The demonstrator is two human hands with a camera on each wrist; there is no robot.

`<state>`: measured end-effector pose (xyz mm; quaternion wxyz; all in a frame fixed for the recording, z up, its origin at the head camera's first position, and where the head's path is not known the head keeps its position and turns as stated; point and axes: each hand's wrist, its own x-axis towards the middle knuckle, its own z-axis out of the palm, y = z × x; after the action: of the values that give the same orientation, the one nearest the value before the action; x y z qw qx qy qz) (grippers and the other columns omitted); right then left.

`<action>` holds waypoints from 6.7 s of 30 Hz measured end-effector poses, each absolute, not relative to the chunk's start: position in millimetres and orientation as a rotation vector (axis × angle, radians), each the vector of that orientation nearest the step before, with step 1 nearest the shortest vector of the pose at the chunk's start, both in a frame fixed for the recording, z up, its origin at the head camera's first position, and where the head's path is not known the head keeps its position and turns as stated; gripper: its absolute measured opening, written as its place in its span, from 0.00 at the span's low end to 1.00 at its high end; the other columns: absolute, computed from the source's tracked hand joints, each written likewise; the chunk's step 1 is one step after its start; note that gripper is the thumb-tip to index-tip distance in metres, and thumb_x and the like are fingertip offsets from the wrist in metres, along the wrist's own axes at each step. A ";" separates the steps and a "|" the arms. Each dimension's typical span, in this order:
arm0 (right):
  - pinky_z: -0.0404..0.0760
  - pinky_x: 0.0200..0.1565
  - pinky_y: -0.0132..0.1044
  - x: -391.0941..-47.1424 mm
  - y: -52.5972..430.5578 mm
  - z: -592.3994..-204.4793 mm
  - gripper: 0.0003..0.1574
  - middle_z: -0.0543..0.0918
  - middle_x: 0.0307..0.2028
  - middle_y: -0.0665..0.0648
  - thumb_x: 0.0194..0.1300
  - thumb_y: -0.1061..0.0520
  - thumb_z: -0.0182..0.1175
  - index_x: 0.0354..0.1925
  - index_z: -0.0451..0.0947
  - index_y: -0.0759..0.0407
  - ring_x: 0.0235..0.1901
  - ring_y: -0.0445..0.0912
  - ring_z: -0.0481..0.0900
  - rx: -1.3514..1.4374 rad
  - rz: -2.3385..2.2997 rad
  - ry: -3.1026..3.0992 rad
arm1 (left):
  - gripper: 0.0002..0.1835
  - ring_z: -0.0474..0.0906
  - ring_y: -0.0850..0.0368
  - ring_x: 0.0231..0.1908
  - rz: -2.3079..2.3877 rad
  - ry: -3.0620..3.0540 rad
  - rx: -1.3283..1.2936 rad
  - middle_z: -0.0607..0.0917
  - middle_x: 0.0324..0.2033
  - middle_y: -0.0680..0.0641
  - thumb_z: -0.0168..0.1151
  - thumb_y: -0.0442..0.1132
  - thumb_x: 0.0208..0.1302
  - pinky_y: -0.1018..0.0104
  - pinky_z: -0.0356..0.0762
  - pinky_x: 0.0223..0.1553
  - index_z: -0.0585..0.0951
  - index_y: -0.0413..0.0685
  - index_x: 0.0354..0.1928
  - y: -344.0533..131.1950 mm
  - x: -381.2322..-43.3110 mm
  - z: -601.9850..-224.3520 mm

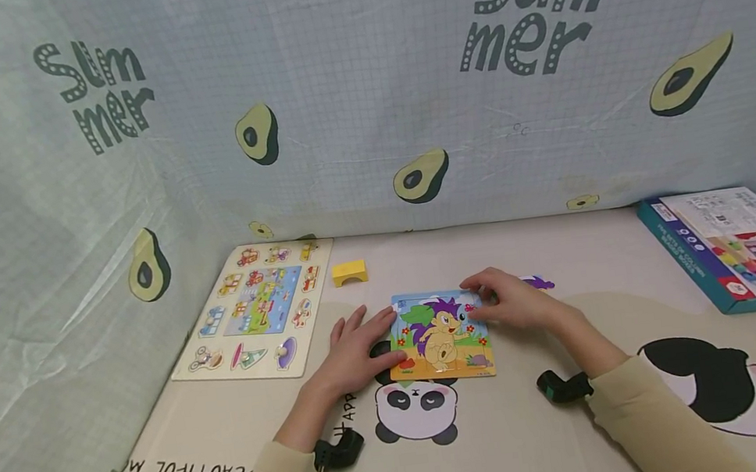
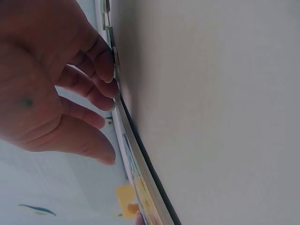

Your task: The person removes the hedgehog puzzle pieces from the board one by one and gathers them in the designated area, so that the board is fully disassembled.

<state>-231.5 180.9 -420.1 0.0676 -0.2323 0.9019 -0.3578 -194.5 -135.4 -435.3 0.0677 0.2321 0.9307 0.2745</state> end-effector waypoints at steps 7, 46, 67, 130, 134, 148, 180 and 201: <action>0.78 0.52 0.46 -231.8 180.3 -422.2 0.31 0.76 0.52 0.60 0.66 0.54 0.69 0.63 0.75 0.63 0.48 0.52 0.73 -0.685 -1.051 2.724 | 0.39 0.42 0.41 0.77 0.825 2.804 0.703 0.65 0.74 0.50 0.65 0.56 0.67 0.39 0.30 0.72 0.67 0.51 0.76 -135.0 -194.3 -434.8; 0.75 0.60 0.54 -225.5 164.3 -420.9 0.32 0.71 0.56 0.63 0.63 0.58 0.71 0.62 0.72 0.64 0.55 0.57 0.71 -0.639 -1.014 2.807 | 0.38 0.42 0.42 0.77 0.815 2.812 0.699 0.65 0.75 0.51 0.64 0.57 0.68 0.39 0.29 0.72 0.67 0.53 0.76 -136.3 -194.3 -438.1; 0.76 0.38 0.39 -225.6 167.0 -417.5 0.16 0.76 0.34 0.54 0.73 0.62 0.59 0.58 0.75 0.58 0.36 0.49 0.73 -0.602 -1.198 2.761 | 0.38 0.43 0.40 0.77 0.806 2.823 0.704 0.65 0.74 0.50 0.64 0.56 0.68 0.38 0.31 0.72 0.66 0.52 0.76 -134.8 -196.1 -436.6; 0.74 0.42 0.42 -231.7 312.7 -412.6 0.16 0.77 0.40 0.60 0.73 0.64 0.58 0.56 0.74 0.68 0.40 0.54 0.71 -0.396 -1.022 2.844 | 0.38 0.44 0.40 0.77 0.803 2.822 0.700 0.66 0.74 0.50 0.64 0.56 0.68 0.38 0.32 0.72 0.67 0.52 0.76 -134.9 -193.9 -435.5; 0.75 0.48 0.51 -233.3 313.5 -413.0 0.15 0.78 0.44 0.64 0.73 0.64 0.58 0.55 0.74 0.70 0.43 0.57 0.73 -0.399 -0.999 2.843 | 0.38 0.44 0.40 0.77 0.800 2.821 0.704 0.66 0.74 0.50 0.64 0.56 0.68 0.38 0.32 0.72 0.67 0.53 0.76 -135.0 -194.2 -436.4; 0.76 0.53 0.62 -232.9 313.5 -413.5 0.16 0.80 0.46 0.69 0.73 0.63 0.59 0.53 0.75 0.75 0.45 0.62 0.77 -0.438 -0.916 2.863 | 0.38 0.44 0.40 0.77 0.818 2.821 0.696 0.66 0.74 0.50 0.65 0.56 0.68 0.38 0.31 0.72 0.67 0.52 0.76 -134.9 -193.0 -436.4; 0.79 0.50 0.53 -225.0 286.4 -398.2 0.33 0.70 0.58 0.71 0.70 0.50 0.66 0.63 0.72 0.68 0.54 0.63 0.72 -0.514 -1.022 2.857 | 0.38 0.44 0.40 0.77 0.826 2.818 0.701 0.66 0.74 0.50 0.65 0.56 0.67 0.38 0.32 0.72 0.67 0.52 0.76 -134.7 -193.2 -435.6; 0.79 0.47 0.45 -225.8 195.0 -389.9 0.28 0.75 0.55 0.67 0.68 0.55 0.68 0.61 0.75 0.66 0.48 0.56 0.77 -0.721 -1.238 2.792 | 0.38 0.44 0.40 0.77 0.824 2.825 0.710 0.66 0.74 0.51 0.64 0.56 0.68 0.38 0.32 0.72 0.67 0.52 0.76 -135.3 -194.5 -436.4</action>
<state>-225.8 195.0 -389.9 0.0019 -0.2299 0.8897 -0.3944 -194.5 -135.3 -436.4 0.0572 0.2342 0.9317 0.2718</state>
